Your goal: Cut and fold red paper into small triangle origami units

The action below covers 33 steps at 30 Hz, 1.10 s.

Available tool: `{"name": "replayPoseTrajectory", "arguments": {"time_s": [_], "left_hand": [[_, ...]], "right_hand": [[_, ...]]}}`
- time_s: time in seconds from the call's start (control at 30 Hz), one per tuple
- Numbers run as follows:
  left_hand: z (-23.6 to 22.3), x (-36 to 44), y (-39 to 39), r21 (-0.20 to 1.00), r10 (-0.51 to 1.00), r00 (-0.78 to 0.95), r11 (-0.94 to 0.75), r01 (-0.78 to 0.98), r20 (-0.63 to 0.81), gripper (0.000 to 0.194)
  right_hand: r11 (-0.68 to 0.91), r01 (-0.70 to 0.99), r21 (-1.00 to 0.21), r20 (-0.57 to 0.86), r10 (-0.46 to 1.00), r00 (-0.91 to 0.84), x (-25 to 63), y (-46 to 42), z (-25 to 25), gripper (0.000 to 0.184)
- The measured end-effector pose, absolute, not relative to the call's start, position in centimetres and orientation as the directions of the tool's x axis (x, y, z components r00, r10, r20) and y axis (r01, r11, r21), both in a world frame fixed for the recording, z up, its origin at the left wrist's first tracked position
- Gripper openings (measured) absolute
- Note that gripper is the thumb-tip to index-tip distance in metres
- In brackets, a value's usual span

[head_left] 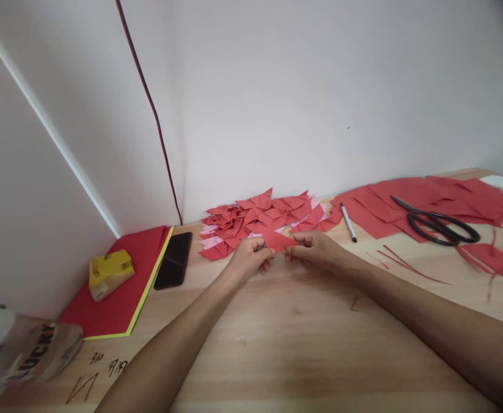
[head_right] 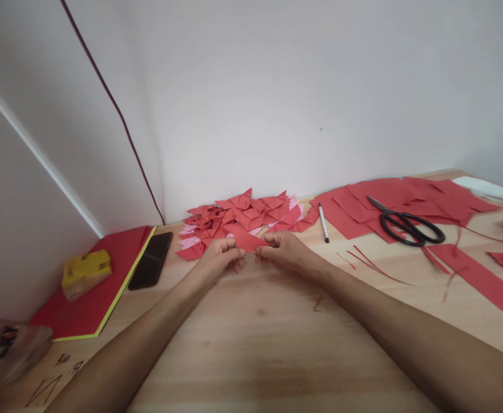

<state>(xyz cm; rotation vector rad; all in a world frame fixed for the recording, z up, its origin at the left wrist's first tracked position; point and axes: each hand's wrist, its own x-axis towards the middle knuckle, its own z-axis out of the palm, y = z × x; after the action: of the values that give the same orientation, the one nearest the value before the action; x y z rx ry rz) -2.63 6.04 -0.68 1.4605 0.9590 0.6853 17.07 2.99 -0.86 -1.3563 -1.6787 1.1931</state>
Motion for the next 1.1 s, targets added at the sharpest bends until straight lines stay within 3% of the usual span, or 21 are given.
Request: {"name": "replayPoseTrajectory", "arguments": {"time_s": [0.3,0.6,0.87,1.1], "left_hand": [[-1.2,-2.9,6.5,0.987,0.868,0.492,-0.01,0.16,-0.071,0.023],[-1.4,-2.4,5.7,0.961,0.851,0.524,-0.13,0.243,-0.017,0.021],[-1.5,-1.4,5.0,0.959,0.903,0.427,-0.086,0.272,-0.04,0.008],[-2.2,-1.2,3.9,0.972,0.943,0.333,-0.06,0.226,-0.019,0.015]], "right_hand": [[0.05,0.341,-0.939,-0.056,0.954,-0.295,17.3,3.4,-1.5,0.029],[0.138,0.367,-0.92,0.024,0.954,-0.298,16.9,3.3,-1.3,0.02],[0.162,0.394,-0.905,0.03,0.947,-0.32,16.5,3.4,-1.3,0.013],[0.107,0.379,-0.919,-0.034,0.937,-0.347,16.8,3.4,-1.2,0.016]]}}
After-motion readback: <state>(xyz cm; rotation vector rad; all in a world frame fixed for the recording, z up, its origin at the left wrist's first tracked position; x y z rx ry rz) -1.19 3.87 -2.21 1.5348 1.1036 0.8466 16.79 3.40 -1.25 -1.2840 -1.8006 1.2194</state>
